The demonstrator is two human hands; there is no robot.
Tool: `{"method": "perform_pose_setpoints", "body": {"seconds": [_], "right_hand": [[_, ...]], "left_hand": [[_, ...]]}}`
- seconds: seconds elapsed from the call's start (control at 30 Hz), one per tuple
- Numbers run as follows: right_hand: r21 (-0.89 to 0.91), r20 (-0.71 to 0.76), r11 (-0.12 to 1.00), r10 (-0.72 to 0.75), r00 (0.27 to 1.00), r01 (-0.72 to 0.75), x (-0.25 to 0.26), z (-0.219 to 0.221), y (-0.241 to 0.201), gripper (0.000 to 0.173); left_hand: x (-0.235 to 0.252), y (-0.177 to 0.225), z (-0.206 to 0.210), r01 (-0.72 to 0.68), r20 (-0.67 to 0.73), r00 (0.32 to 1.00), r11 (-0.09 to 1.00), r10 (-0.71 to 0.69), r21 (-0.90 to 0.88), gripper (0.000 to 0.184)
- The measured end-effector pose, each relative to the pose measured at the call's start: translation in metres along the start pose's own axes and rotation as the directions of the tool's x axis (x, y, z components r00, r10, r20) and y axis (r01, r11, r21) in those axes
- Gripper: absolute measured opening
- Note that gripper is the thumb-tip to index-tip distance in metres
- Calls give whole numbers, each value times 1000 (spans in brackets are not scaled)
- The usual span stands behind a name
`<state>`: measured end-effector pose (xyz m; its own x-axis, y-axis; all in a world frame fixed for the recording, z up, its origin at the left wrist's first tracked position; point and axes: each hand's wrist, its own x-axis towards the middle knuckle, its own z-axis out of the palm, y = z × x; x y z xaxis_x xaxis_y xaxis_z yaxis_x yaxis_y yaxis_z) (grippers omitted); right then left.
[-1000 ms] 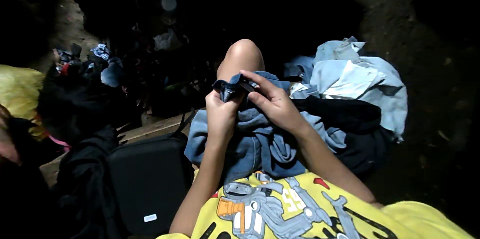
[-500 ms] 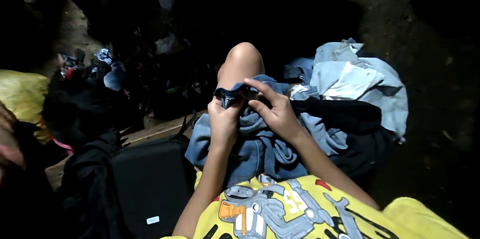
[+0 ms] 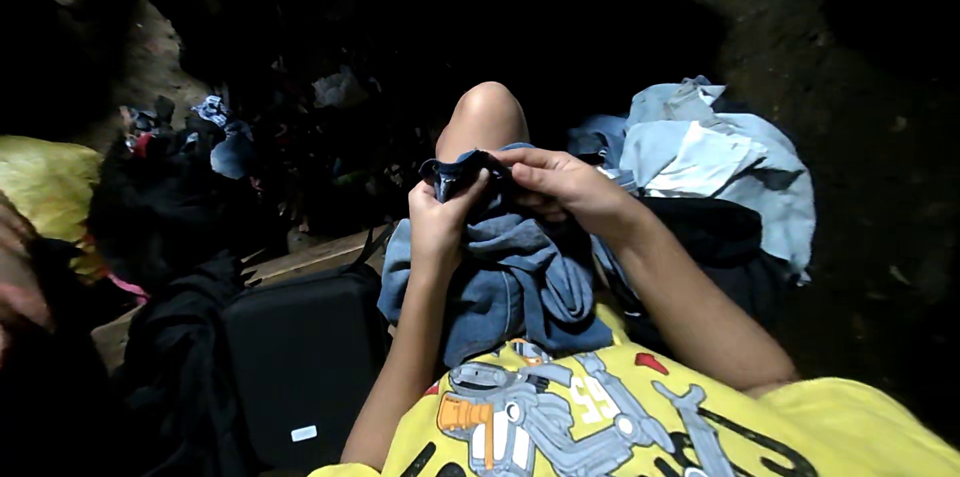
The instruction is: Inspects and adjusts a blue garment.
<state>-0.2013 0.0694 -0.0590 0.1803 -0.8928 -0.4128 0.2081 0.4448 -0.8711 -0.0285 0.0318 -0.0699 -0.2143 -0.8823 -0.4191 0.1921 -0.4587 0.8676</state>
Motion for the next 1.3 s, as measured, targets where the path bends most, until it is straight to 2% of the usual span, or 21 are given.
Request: {"method": "perform_pose_setpoints", "body": {"seconds": [0.07, 0.13, 0.2, 0.3, 0.4, 0.57, 0.87, 1.0, 1.1, 1.17, 1.23, 1.3], "right_hand": [[-335, -66, 931, -176, 982, 144, -3, 10, 3, 35], [-636, -105, 753, -301, 948, 168, -6, 19, 13, 42], [-744, -145, 652, -377, 915, 151, -8, 25, 25, 46], [-783, -208, 603, -488, 848, 155, -2, 33, 35, 44], [-784, -220, 594, -537, 814, 180, 7, 39, 36, 40], [-766, -186, 626, -431, 883, 144, -1, 23, 33, 40], [-822, -202, 545, -546, 813, 162, 1, 33, 35, 43], [-797, -217, 583, -516, 829, 154, -6, 28, 42, 44], [-763, -211, 613, -538, 816, 207, -1, 29, 41, 41], [-668, -186, 697, -496, 848, 260, 1, 27, 34, 38], [-418, -149, 873, -340, 928, 252, -2, 17, 21, 33], [-178, -88, 969, -187, 978, 169, -4, 4, 7, 31]], "left_hand": [[0, 1, 0, 11, -18, 1000, 1000, -11, -15, 18], [0, 1, -1, 26, -33, 999, 999, -27, -48, 20], [-1, 0, -2, 28, -54, 998, 997, -32, -72, 22], [-2, -2, 0, 11, -33, 999, 995, -14, -95, 20], [-1, -5, 1, 18, 4, 1000, 997, -18, -72, 22], [4, -4, 2, -5, -38, 999, 997, 2, -79, 24], [-2, -6, 5, -1, -12, 1000, 999, 1, -32, 22], [-4, -9, 4, -38, -31, 999, 998, 36, -56, 20], [-4, -11, 3, -47, 19, 999, 999, 48, -20, 21], [-3, -10, 1, -47, 29, 998, 999, 47, 3, 20], [-1, -7, -5, -31, 64, 997, 1000, 31, -4, 17], [2, -5, -10, -25, 103, 994, 1000, 24, 9, 14]]}}
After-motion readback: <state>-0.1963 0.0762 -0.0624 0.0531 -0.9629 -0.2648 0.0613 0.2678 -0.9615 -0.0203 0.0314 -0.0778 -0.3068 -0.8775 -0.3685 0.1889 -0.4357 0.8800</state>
